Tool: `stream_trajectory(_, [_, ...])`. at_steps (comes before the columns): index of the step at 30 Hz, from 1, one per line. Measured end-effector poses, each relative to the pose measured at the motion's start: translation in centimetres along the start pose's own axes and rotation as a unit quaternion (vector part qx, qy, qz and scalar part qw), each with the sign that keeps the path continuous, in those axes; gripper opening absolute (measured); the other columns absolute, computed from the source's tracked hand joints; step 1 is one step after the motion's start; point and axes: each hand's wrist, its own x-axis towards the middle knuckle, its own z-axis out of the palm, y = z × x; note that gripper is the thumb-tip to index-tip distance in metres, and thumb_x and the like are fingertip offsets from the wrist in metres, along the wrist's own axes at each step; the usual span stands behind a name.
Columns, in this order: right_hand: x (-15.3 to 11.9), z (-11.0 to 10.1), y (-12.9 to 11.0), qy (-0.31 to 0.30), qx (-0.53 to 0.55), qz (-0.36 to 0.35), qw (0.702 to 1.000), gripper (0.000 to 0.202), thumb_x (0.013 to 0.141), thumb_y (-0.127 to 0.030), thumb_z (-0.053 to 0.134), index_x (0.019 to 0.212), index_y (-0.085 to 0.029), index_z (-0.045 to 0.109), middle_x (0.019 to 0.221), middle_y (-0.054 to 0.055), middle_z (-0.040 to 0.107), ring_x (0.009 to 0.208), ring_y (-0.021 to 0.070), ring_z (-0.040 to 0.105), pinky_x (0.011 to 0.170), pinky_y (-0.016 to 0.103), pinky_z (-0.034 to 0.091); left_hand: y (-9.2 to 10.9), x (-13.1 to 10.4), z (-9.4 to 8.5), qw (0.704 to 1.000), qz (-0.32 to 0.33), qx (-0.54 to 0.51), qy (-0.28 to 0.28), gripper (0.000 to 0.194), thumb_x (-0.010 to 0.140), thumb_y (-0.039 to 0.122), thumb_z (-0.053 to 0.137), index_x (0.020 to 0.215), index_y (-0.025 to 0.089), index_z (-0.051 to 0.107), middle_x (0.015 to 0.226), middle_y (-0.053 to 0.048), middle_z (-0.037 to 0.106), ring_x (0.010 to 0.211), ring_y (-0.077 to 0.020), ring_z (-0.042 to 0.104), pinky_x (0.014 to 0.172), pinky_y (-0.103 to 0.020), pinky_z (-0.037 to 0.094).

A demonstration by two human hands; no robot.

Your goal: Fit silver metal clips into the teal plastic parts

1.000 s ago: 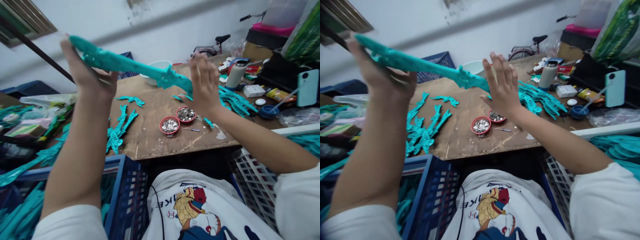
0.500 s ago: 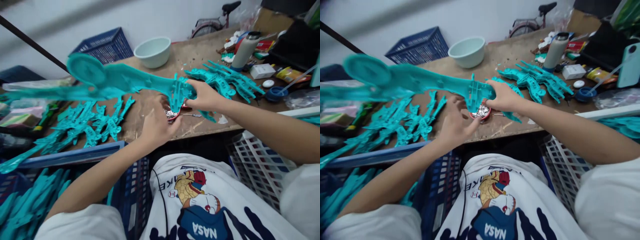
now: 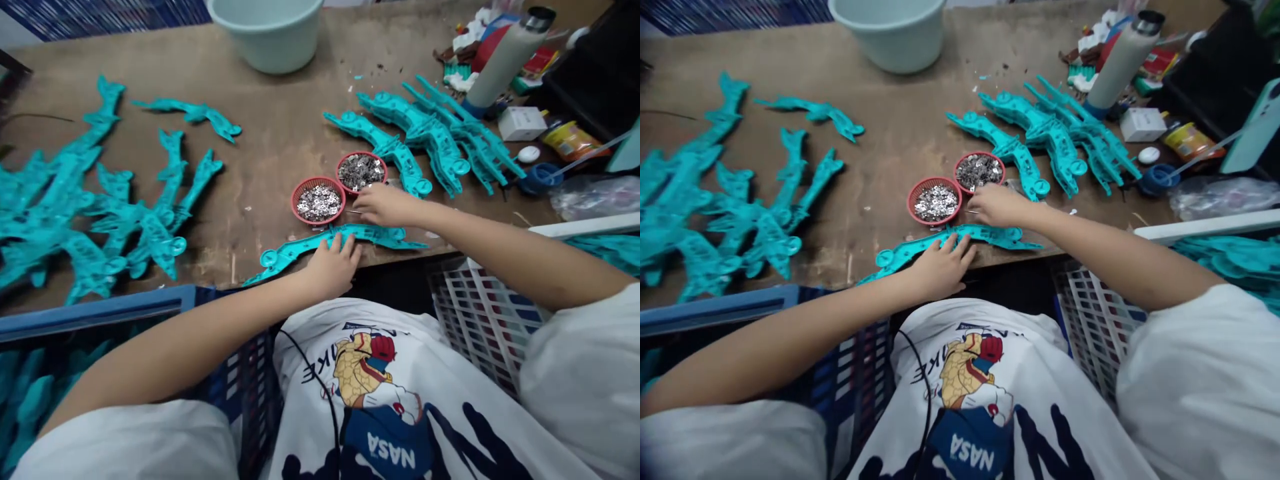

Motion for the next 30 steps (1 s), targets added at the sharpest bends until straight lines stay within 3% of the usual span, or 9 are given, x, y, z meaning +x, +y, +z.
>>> stream_trajectory(4, [2.0, -2.1, 4.0, 0.099, 0.019, 0.071, 0.992, 0.054, 0.119, -0.023, 0.059, 0.154, -0.013, 0.098, 0.157, 0.023, 0.091, 0.153, 0.0457, 0.081, 0.138, 0.062, 0.057, -1.4, 0.3, 0.5, 1.0, 0.025, -0.013, -0.005, 0.096, 0.115, 0.031, 0.091, 0.203, 0.014, 0.054, 0.21, -0.035, 0.034, 0.192, -0.0598, 0.051, 0.133, -0.066, 0.072])
stream_trajectory(10, [4.4, -3.0, 5.2, 0.02, 0.046, 0.013, 0.999, 0.047, 0.116, -0.026, 0.07, 0.151, -0.023, 0.1, 0.155, 0.016, 0.091, 0.148, 0.0434, 0.081, 0.134, 0.061, 0.058, -2.1, -1.1, 0.5, 0.998, 0.046, -0.034, -0.014, 0.086, 0.117, 0.027, 0.083, 0.2, 0.021, 0.061, 0.205, -0.033, 0.044, 0.184, -0.0589, 0.062, 0.125, -0.064, 0.076])
stream_trajectory(13, [5.0, -2.7, 5.7, -0.003, 0.036, 0.001, 0.999, 0.043, 0.116, -0.028, 0.071, 0.145, -0.023, 0.102, 0.151, 0.015, 0.091, 0.148, 0.0439, 0.08, 0.133, 0.06, 0.058, -3.3, -1.4, -0.3, 0.992, 0.098, -0.068, 0.039, 0.072, 0.117, 0.024, 0.079, 0.189, 0.021, 0.074, 0.193, -0.028, 0.067, 0.169, -0.0488, 0.079, 0.12, -0.055, 0.076])
stream_trajectory(15, [5.1, -2.4, 6.4, -0.006, 0.05, 0.003, 0.999, 0.041, 0.116, -0.032, 0.074, 0.144, -0.023, 0.103, 0.15, 0.014, 0.09, 0.148, 0.044, 0.08, 0.133, 0.059, 0.057, -4.7, -0.9, -1.0, 0.984, 0.123, -0.083, 0.097, 0.049, 0.121, 0.028, 0.075, 0.168, 0.021, 0.087, 0.17, -0.022, 0.087, 0.152, -0.0422, 0.087, 0.118, -0.051, 0.074])
stream_trajectory(17, [5.0, -2.3, 7.1, -0.011, 0.063, 0.006, 0.998, 0.041, 0.117, -0.037, 0.076, 0.146, -0.023, 0.102, 0.151, 0.013, 0.089, 0.148, 0.0434, 0.08, 0.132, 0.057, 0.057, -6.4, 0.1, -1.5, 0.979, 0.094, -0.089, 0.16, 0.036, 0.126, 0.032, 0.067, 0.15, 0.022, 0.092, 0.151, -0.019, 0.093, 0.145, -0.0417, 0.087, 0.118, -0.054, 0.071])
stream_trajectory(20, [4.9, -2.5, 7.4, -0.024, 0.044, 0.005, 0.999, 0.043, 0.121, -0.041, 0.071, 0.15, -0.026, 0.1, 0.151, 0.01, 0.089, 0.146, 0.039, 0.081, 0.13, 0.052, 0.059, -9.0, 1.9, -1.0, 0.968, -0.021, -0.118, 0.22, 0.044, 0.127, 0.033, 0.056, 0.15, 0.023, 0.093, 0.156, -0.02, 0.089, 0.159, -0.0491, 0.079, 0.129, -0.066, 0.065])
stream_trajectory(23, [5.0, -3.3, 6.6, -0.032, 0.0, -0.014, 0.999, 0.042, 0.122, -0.035, 0.066, 0.148, -0.027, 0.098, 0.152, 0.011, 0.09, 0.146, 0.0357, 0.081, 0.128, 0.049, 0.061, -10.4, 3.2, 0.8, 0.966, -0.088, -0.16, 0.183, 0.053, 0.127, 0.042, 0.056, 0.165, 0.024, 0.088, 0.169, -0.022, 0.083, 0.167, -0.0549, 0.072, 0.136, -0.072, 0.059])
stream_trajectory(26, [4.7, -4.4, 5.3, -0.015, -0.027, -0.001, 1.0, 0.043, 0.121, -0.031, 0.063, 0.148, -0.027, 0.097, 0.159, 0.013, 0.088, 0.152, 0.036, 0.078, 0.129, 0.05, 0.062, -10.5, 4.0, 2.4, 0.97, -0.103, -0.159, 0.152, 0.062, 0.128, 0.052, 0.051, 0.171, 0.023, 0.085, 0.173, -0.025, 0.08, 0.162, -0.0565, 0.075, 0.134, -0.071, 0.06])
stream_trajectory(30, [4.3, -5.3, 4.6, 0.002, -0.028, 0.032, 0.999, 0.049, 0.119, -0.026, 0.062, 0.154, -0.029, 0.096, 0.161, 0.012, 0.089, 0.153, 0.0341, 0.078, 0.131, 0.047, 0.061, -10.5, 4.2, 2.0, 0.969, -0.109, -0.156, 0.161, 0.068, 0.128, 0.053, 0.04, 0.16, 0.023, 0.092, 0.161, -0.023, 0.086, 0.154, -0.0544, 0.079, 0.13, -0.07, 0.061])
